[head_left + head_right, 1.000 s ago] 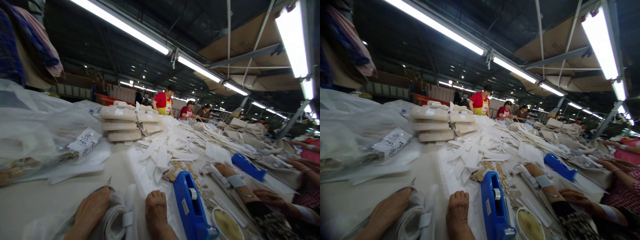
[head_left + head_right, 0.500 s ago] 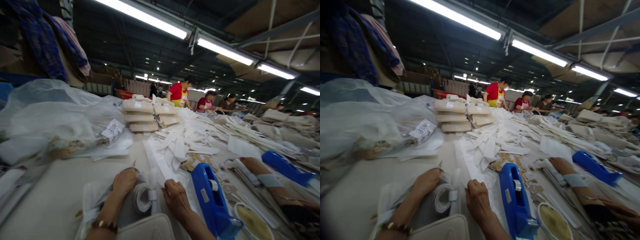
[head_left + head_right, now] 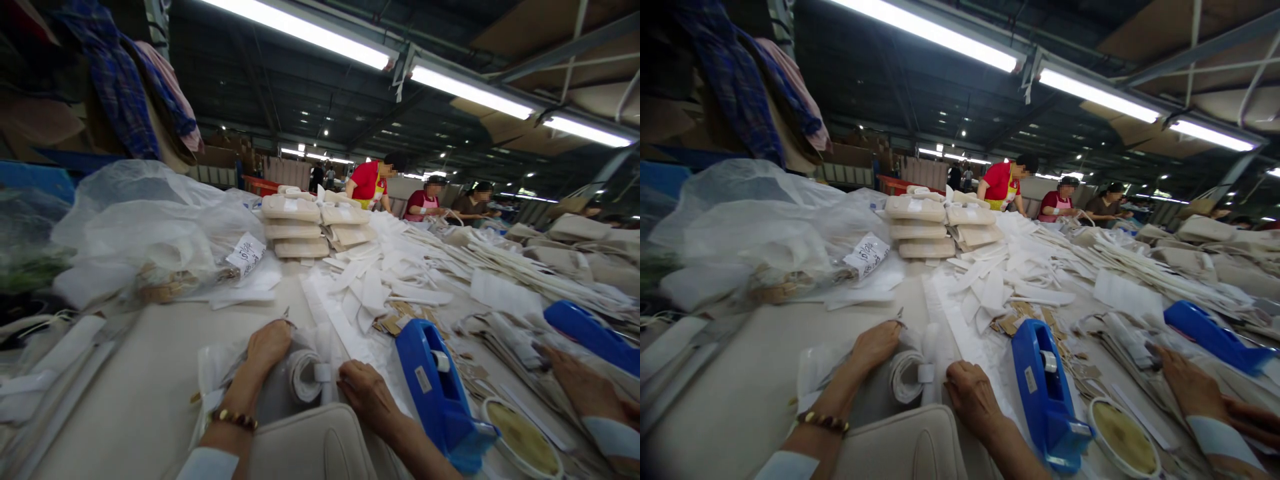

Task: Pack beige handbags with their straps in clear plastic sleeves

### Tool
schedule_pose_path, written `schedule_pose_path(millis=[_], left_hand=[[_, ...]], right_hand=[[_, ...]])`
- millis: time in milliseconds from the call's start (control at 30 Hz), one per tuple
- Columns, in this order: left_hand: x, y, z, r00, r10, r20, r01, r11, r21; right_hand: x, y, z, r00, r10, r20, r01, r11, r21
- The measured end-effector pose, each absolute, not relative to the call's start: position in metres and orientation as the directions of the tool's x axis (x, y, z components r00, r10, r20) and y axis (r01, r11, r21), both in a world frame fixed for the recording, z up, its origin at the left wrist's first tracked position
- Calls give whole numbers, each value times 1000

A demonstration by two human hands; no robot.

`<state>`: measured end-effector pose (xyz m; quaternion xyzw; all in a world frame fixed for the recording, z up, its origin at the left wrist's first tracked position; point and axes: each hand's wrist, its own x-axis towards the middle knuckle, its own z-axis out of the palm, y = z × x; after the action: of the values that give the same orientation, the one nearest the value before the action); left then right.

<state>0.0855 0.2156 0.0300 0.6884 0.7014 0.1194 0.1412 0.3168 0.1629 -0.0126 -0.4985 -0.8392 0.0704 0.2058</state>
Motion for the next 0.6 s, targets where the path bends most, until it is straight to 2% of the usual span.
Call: schedule_pose_path(millis=[167, 300, 433, 533, 600], left_hand=[[78, 211, 44, -34, 999, -39, 921, 46, 386], [67, 208, 55, -10, 999, -32, 897, 23, 441], [46, 216, 52, -11, 1000, 2, 796, 7, 605], [30, 224, 43, -60, 996, 63, 665, -7, 747], [22, 226, 40, -131, 982, 139, 613, -30, 789]], right_hand=[[317, 151, -8, -448, 860, 245, 789, 509, -344], [317, 149, -23, -500, 822, 274, 790, 562, -245], [314, 160, -47, -525, 795, 305, 801, 582, -138], [307, 166, -64, -530, 782, 327, 799, 590, -117], [301, 162, -72, -514, 786, 342, 803, 582, -129]])
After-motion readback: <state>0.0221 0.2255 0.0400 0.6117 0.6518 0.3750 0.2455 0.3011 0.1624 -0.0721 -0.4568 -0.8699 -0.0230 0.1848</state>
